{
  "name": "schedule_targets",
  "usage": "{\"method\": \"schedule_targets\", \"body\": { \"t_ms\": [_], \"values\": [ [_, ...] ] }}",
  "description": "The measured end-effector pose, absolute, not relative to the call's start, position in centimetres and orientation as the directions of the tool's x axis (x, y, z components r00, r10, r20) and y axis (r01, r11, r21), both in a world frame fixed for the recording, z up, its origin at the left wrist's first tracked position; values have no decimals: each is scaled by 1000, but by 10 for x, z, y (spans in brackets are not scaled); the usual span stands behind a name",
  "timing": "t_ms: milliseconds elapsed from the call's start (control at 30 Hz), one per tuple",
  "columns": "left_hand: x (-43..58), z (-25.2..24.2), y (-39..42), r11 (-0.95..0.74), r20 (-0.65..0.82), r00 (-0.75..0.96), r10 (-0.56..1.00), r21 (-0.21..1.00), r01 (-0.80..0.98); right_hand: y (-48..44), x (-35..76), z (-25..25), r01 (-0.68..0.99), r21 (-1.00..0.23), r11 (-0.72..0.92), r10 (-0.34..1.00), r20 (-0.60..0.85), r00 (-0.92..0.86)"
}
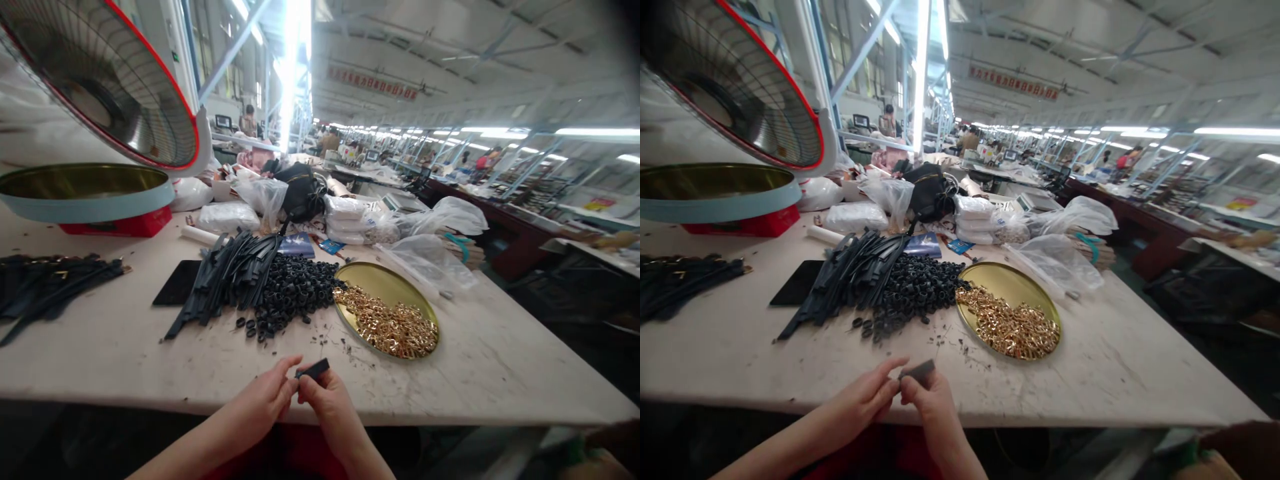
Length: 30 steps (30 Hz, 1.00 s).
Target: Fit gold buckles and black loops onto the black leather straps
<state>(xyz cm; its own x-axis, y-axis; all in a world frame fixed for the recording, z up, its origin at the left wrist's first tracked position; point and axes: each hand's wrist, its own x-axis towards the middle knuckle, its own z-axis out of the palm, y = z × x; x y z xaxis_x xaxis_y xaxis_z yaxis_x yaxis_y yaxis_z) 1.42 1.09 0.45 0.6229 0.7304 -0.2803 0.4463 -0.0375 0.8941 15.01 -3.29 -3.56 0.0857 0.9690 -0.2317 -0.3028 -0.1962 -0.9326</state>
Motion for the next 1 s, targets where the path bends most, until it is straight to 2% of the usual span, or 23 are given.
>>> {"method": "schedule_targets", "body": {
  "t_ms": [100,167,200,233,267,367,500,667,733,800,867,900,1000],
  "values": [
    [20,-3,20,-31,-216,603,768,928,372,-23,160,-39,-142,-975,-168,985,-172,18],
    [23,-11,32,40,-247,588,770,939,341,-8,185,-40,140,-985,-99,994,-91,63],
    [25,-16,39,107,-287,574,767,939,325,3,203,-39,343,-938,-57,994,-19,111],
    [26,-22,45,185,-333,562,757,934,304,15,222,-38,585,-810,-47,982,70,175],
    [28,-28,51,262,-378,556,741,924,279,28,241,-36,783,-617,-80,964,152,218],
    [36,-40,63,407,-447,585,677,889,208,69,284,-36,879,-461,-123,954,190,233],
    [43,-39,68,430,-482,607,632,869,244,104,302,-42,907,-404,-120,967,159,199],
    [42,-16,72,350,-450,591,669,893,284,93,289,-34,879,-475,-45,990,94,101],
    [43,-6,74,284,-401,556,728,915,288,76,273,-25,753,-657,-46,999,-10,53],
    [43,1,74,209,-329,518,789,938,277,57,251,-16,428,-892,-144,985,-170,-22],
    [43,6,71,148,-268,514,815,954,262,39,231,-7,152,-958,-245,958,-263,-110],
    [42,8,68,134,-258,526,810,955,263,32,222,-3,91,-960,-266,951,-277,-138],
    [36,11,55,122,-294,562,773,938,323,15,207,5,74,-967,-242,951,-252,-182]
  ]
}}
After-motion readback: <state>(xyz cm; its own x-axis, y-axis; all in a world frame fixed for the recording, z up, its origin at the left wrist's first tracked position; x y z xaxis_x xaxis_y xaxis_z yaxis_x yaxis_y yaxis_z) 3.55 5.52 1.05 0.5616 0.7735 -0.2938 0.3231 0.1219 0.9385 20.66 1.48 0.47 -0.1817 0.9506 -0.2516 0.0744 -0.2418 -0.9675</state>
